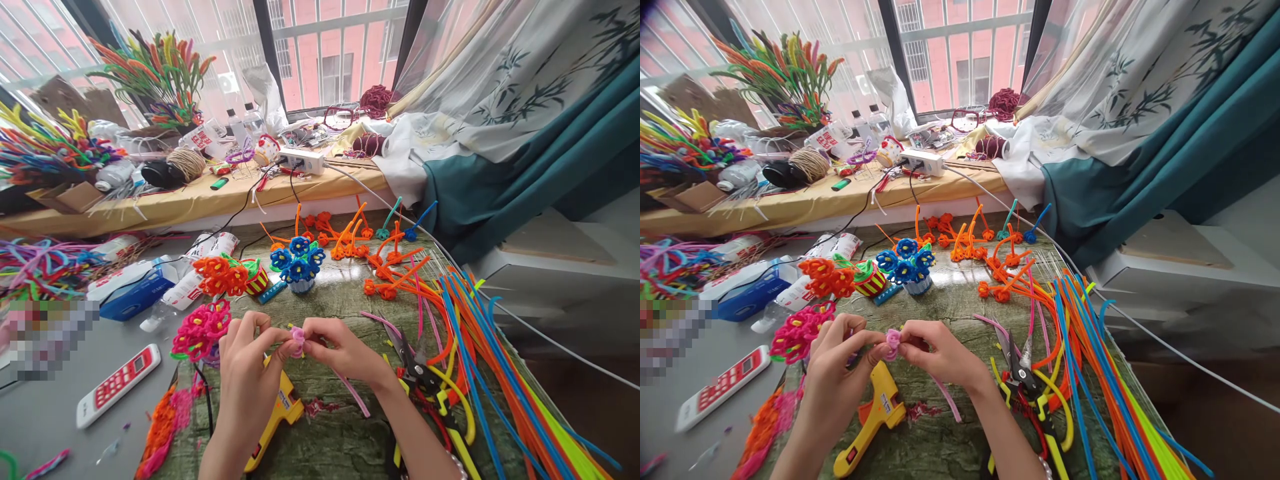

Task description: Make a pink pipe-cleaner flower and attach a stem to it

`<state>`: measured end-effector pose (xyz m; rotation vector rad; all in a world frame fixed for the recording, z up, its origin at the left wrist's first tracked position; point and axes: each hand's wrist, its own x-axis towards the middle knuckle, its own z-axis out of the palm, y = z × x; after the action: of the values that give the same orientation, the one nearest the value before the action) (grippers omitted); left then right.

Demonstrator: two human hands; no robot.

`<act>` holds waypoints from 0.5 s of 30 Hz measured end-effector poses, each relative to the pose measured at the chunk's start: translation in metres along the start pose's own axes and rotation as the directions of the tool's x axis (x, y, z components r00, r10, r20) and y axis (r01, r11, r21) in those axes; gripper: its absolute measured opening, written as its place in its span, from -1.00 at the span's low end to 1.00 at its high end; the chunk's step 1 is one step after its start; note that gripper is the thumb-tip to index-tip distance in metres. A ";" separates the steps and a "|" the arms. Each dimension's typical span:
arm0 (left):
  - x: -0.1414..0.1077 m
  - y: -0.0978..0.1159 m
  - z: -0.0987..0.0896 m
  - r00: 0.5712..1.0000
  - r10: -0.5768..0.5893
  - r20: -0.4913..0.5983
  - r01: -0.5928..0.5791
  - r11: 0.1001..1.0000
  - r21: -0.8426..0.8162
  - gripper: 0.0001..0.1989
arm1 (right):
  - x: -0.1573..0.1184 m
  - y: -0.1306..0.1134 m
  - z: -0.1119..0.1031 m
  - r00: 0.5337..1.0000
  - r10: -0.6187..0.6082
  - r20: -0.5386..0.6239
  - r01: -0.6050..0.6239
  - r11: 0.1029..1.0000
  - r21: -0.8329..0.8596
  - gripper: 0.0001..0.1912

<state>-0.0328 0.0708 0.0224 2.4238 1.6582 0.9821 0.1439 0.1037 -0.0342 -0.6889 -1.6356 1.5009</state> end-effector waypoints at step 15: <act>0.004 0.000 0.001 0.981 -0.193 0.032 0.196 0.975 -0.108 -0.66 | -0.002 0.000 0.002 0.999 -0.013 0.052 0.010 0.998 0.061 -0.77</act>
<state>-0.0316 0.0745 0.0228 2.1470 1.7437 0.9860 0.1432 0.1007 -0.0346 -0.6102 -1.6236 1.5656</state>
